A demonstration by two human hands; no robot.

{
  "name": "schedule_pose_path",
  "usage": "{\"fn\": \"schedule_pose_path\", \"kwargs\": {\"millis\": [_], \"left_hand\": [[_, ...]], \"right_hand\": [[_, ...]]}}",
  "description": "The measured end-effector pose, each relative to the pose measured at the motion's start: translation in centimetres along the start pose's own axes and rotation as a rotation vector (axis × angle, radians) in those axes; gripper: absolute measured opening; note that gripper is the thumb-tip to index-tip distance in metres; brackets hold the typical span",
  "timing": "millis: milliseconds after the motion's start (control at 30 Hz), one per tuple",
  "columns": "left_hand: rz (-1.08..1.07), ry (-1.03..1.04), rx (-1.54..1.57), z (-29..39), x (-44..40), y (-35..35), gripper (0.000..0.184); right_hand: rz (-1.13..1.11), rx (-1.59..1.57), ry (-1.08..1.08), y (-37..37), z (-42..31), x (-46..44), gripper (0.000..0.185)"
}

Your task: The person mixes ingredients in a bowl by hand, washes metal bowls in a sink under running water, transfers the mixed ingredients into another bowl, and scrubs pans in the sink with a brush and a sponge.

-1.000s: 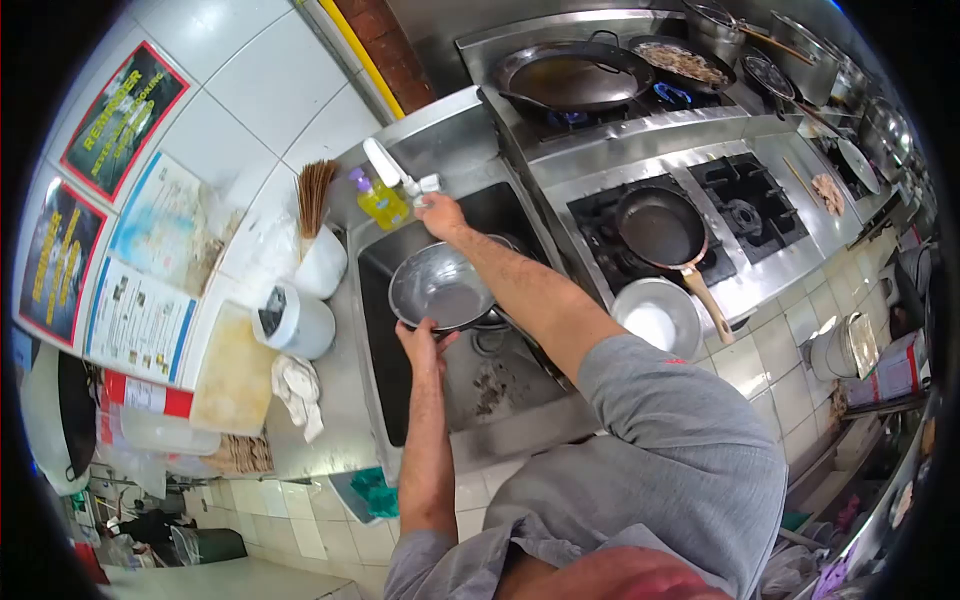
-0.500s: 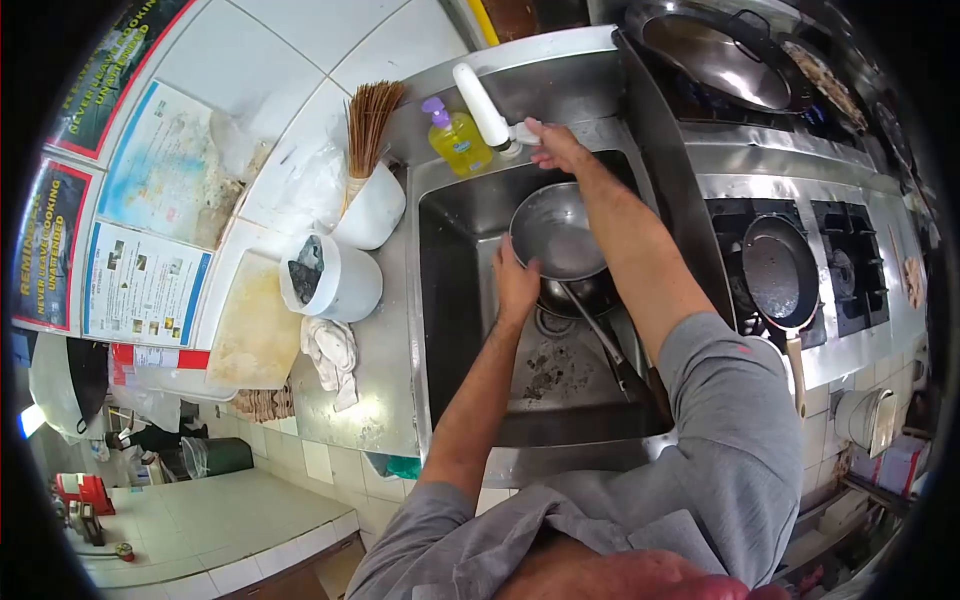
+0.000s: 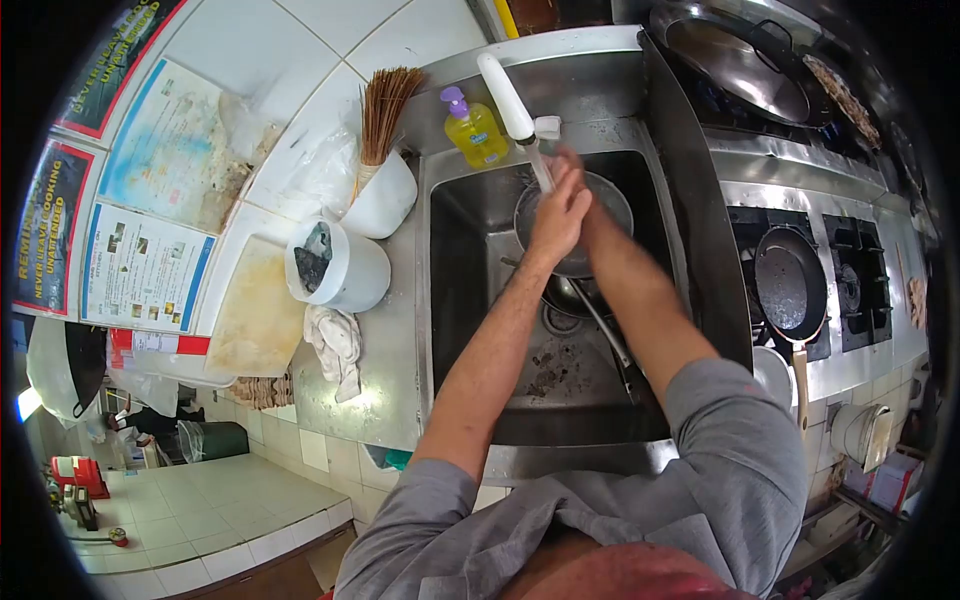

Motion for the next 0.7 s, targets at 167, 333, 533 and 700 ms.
{"fn": "schedule_pose_path", "kwargs": {"millis": [167, 333, 533, 700], "left_hand": [[-0.060, 0.053, -0.408, -3.3, 0.7, 2.0, 0.034], [-0.186, -0.333, -0.666, -2.9, -0.8, -0.8, 0.041], [0.023, -1.302, 0.881, -2.4, 2.7, 2.2, 0.073], [0.159, -1.088, 1.149, -2.0, 1.5, 2.9, 0.040]], "right_hand": [[-0.430, -0.932, 0.180, -1.3, 1.6, 10.8, 0.050], [0.012, -0.782, 0.438, -1.6, 3.0, 11.3, 0.023], [0.108, 0.322, -0.335, -3.2, 4.7, 4.9, 0.016], [0.023, 1.235, -0.316, -2.5, 0.6, 9.5, 0.016]]}}
Point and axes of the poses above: each hand's wrist, its own x-axis away from the middle knuckle, its own y-axis out of the palm, z = x × y, the point moved 1 cm from there along -x, towards the middle knuckle, and after that the axes turned 9 degrees about z, right-handed, at the moved point
